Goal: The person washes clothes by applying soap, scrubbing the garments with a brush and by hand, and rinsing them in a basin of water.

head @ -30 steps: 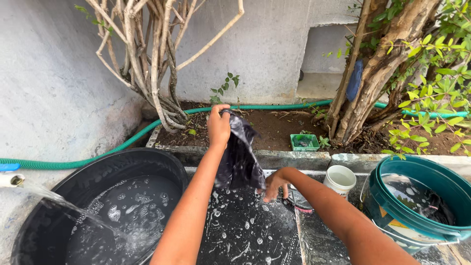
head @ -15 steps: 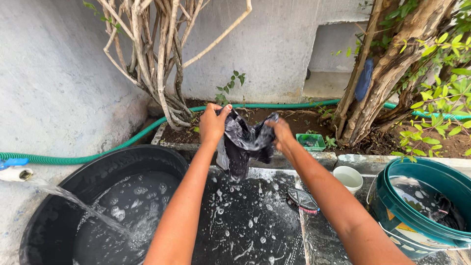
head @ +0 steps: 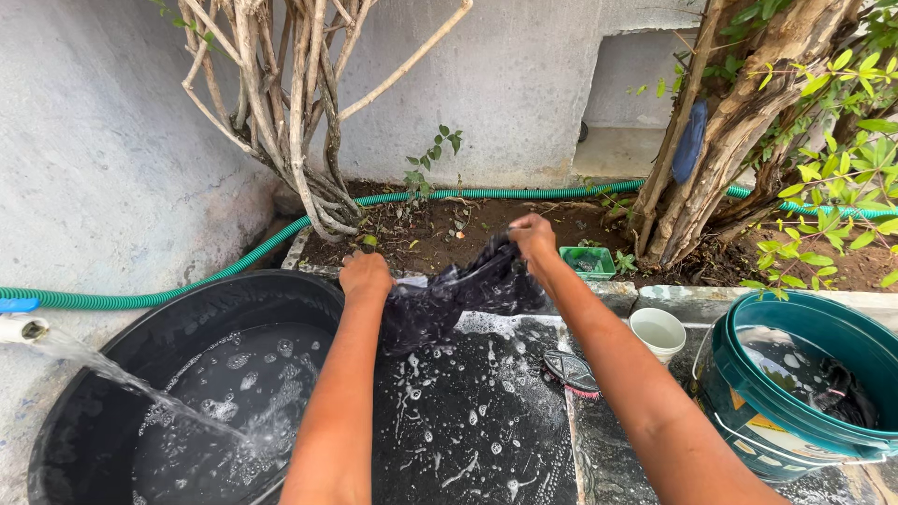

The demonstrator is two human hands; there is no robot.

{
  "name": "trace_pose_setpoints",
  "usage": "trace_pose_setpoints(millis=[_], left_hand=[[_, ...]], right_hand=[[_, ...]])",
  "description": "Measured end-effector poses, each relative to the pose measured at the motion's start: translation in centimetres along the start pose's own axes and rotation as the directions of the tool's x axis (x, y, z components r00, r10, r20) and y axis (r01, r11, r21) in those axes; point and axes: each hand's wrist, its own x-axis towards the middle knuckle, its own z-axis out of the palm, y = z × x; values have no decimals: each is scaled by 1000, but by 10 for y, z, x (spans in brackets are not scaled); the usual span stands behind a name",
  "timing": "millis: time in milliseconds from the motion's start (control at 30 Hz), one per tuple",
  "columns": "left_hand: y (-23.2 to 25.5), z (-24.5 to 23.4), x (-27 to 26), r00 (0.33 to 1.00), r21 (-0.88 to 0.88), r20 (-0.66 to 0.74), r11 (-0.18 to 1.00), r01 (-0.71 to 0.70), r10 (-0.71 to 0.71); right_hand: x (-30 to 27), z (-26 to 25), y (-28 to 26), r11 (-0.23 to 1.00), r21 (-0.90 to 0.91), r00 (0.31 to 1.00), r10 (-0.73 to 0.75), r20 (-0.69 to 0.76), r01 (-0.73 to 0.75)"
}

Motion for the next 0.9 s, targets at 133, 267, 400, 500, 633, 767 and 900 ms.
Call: trace_pose_setpoints(millis=[133,267,400,500,633,767,900], left_hand=[[-15,24,14,995,-226,75,970,87,-72],[-24,53,26,996,-205,-23,975,85,-92],[-20,66,23,1000,-22,23,1000,-4,5],[-1,62,16,992,50,104,995,-81,75],[10,57,14,932,191,360,980,-48,-25],[-6,50,11,937,163,342,978,-129,66],[-13,31,6,973,147,187,975,-166,137]], right_hand=[[-32,-14,-34,800,-532,949,-316,21,278],[-48,-17,-48,701,-637,940,-319,121,320],[-49,-10,-40,514,-729,871,-433,233,451],[-45,-3,-35,159,-859,869,-184,459,487],[-44,0,-19,176,-858,866,52,497,482],[-56,0,-31,22,-830,806,-252,536,558],[-93,-24,-80,-176,-748,565,-551,613,640]])
